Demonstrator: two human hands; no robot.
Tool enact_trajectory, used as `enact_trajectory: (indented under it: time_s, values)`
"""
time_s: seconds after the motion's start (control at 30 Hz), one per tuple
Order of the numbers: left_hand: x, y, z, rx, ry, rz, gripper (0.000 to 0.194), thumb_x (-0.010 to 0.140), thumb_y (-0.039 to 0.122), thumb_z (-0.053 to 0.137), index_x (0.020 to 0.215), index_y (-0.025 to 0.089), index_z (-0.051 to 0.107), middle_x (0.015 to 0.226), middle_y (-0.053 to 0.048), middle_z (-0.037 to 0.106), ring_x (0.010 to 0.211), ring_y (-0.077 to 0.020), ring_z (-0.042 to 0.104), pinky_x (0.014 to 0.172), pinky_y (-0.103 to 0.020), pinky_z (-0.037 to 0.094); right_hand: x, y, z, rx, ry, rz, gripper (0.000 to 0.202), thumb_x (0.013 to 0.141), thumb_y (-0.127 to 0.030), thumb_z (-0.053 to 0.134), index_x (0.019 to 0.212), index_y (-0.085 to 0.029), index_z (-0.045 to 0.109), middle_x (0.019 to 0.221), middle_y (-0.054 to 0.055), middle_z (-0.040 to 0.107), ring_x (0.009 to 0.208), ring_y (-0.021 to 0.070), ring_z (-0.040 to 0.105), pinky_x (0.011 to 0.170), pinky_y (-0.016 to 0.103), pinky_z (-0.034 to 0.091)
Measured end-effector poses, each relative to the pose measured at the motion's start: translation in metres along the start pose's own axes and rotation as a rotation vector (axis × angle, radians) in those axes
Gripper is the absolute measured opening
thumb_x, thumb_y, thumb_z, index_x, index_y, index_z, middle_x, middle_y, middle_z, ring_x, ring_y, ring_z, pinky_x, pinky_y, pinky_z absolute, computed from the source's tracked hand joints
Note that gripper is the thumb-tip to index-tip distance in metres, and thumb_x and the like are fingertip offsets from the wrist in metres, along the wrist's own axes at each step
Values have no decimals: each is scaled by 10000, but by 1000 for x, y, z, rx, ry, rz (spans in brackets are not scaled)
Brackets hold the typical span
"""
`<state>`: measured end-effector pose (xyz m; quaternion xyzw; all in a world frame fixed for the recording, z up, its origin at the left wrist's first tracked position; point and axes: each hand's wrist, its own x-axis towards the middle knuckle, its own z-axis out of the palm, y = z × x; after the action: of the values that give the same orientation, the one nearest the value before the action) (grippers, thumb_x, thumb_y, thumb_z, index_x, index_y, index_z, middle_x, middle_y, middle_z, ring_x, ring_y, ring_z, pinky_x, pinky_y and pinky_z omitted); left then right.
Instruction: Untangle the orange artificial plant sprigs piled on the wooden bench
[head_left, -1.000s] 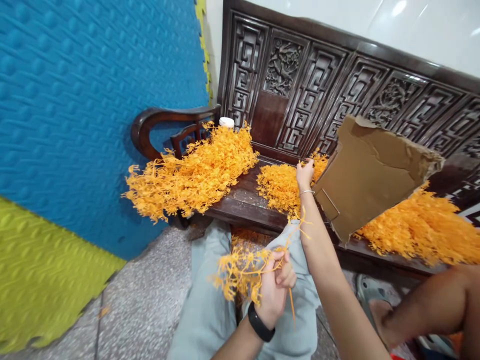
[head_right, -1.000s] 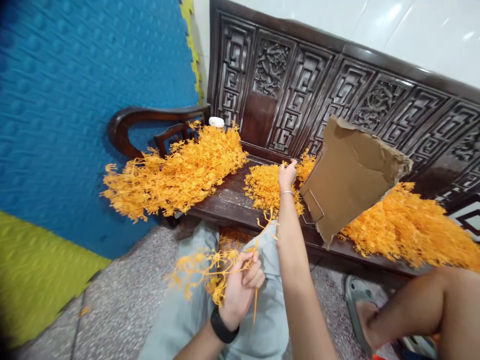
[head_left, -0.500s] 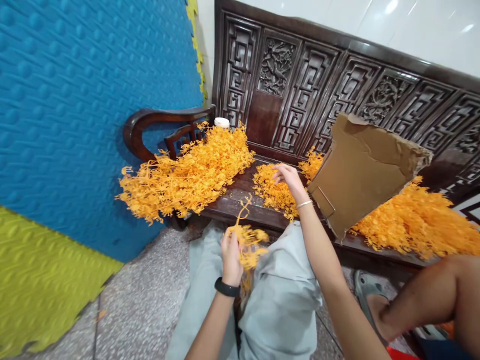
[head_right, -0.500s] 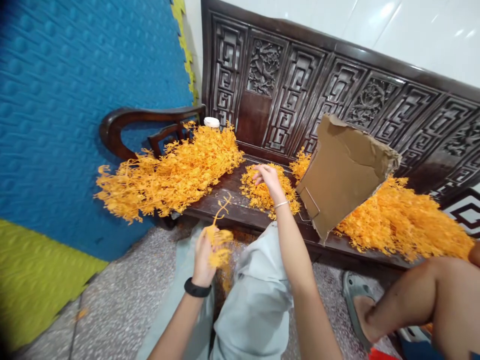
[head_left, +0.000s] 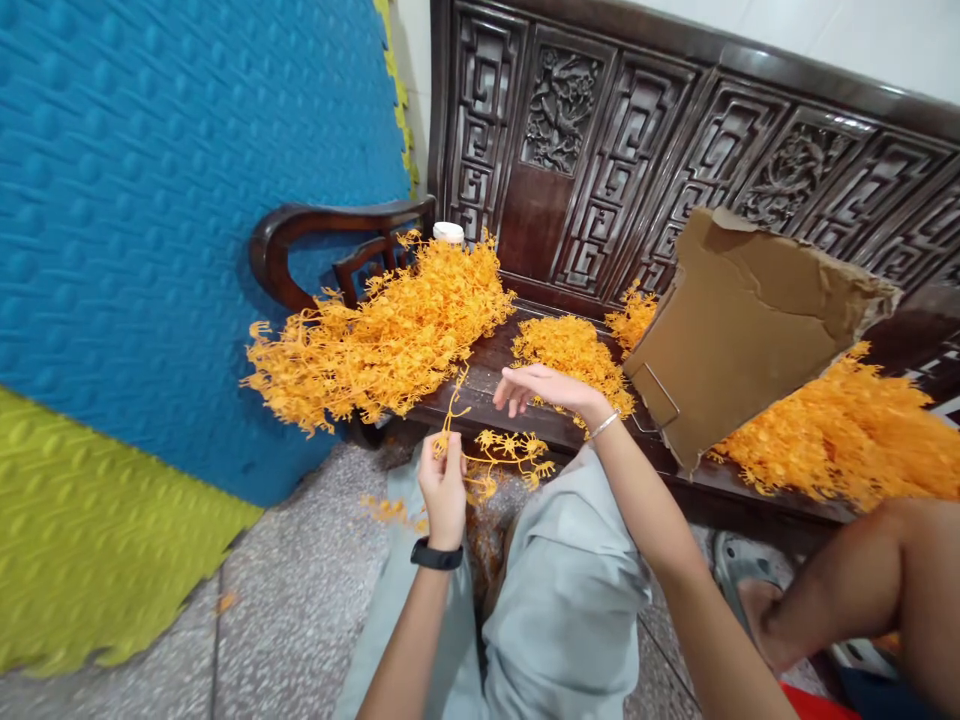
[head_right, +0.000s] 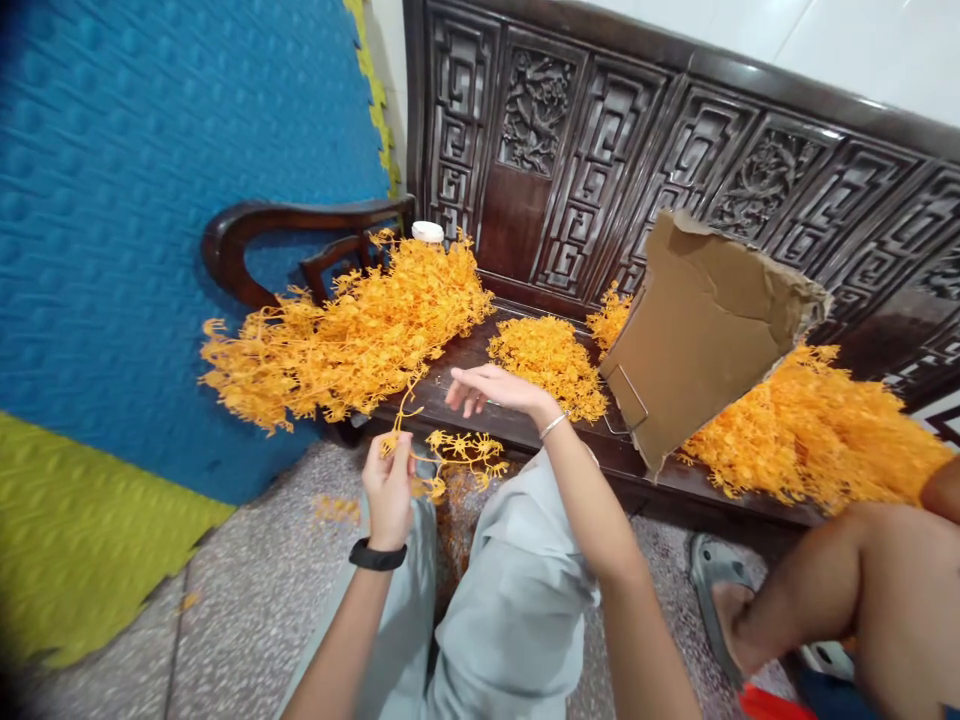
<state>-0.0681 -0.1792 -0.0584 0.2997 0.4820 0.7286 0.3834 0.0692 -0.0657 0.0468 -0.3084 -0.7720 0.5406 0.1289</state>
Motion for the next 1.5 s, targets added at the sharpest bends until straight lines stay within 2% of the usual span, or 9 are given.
enact_trajectory:
  time_s: [0.23, 0.4, 0.6, 0.7, 0.77, 0.97, 1.07, 1.23, 1.5]
  values:
    - [6, -8, -4, 103, -65, -49, 260, 704, 306, 646, 908, 177, 550, 567, 51, 453, 501, -69, 434, 456, -159, 325, 0, -8, 22, 89, 224, -231, 391, 864, -462, 389, 878, -135, 603, 886, 56, 628, 551, 49, 526, 517, 197, 382]
    - [7, -7, -5, 85, -153, -69, 220, 676, 252, 657, 866, 166, 588, 570, 48, 503, 440, -51, 406, 430, -165, 324, 3, -9, 49, 139, 16, -331, 623, 838, -610, 246, 734, -121, 618, 1026, 100, 609, 568, 56, 520, 528, 218, 406]
    - [12, -2, -11, 44, -126, -172, 441, 551, 172, 715, 968, 162, 573, 468, 73, 504, 381, -76, 438, 389, -180, 345, 12, -1, 75, 32, -121, -194, 620, 841, -598, 252, 935, -114, 627, 687, 42, 624, 473, 55, 443, 458, 192, 382]
    - [16, -3, -16, 50, -132, -169, 524, 519, 161, 732, 1005, 174, 536, 465, 88, 494, 380, -77, 454, 388, -176, 365, 17, 1, 79, -35, -120, -161, 613, 876, -546, 220, 842, -109, 648, 846, 76, 645, 483, 38, 437, 477, 193, 400]
    - [19, -4, -19, 35, -158, -125, 468, 542, 179, 724, 967, 176, 526, 532, 70, 528, 400, -69, 469, 391, -169, 374, 19, 1, 78, -89, -114, -152, 550, 898, -497, 230, 955, -128, 634, 1001, 88, 627, 547, 46, 487, 513, 199, 426]
    - [21, -5, -24, 8, -156, 6, 634, 567, 195, 713, 1146, 203, 455, 908, -42, 611, 623, -115, 592, 530, -213, 477, 15, -4, 77, -448, -154, -354, 333, 898, -327, 379, 1102, -173, 593, 1309, 70, 450, 1084, 133, 501, 914, 270, 397]
    - [22, -6, -29, 1, -166, -5, 723, 567, 194, 708, 1225, 221, 409, 927, -46, 606, 667, -135, 600, 616, -263, 499, 11, -5, 78, -636, -147, -362, 346, 853, -305, 453, 1179, -231, 542, 1391, 53, 348, 1017, 139, 539, 873, 282, 416]
    - [26, -8, -32, -26, -144, -41, 758, 571, 145, 686, 1260, 238, 386, 727, 23, 549, 497, -75, 491, 494, -201, 426, 10, 0, 86, -871, -102, -318, 539, 817, -385, 462, 1338, -328, 334, 1476, 38, 154, 809, 126, 567, 731, 290, 438]
    - [26, -5, -30, -46, -128, -65, 792, 542, 127, 686, 1259, 242, 370, 790, 7, 554, 451, -49, 445, 427, -184, 397, 16, 3, 94, -1041, -47, -331, 634, 801, -524, 426, 1373, -298, 274, 1480, 61, 115, 789, 149, 557, 673, 292, 408]
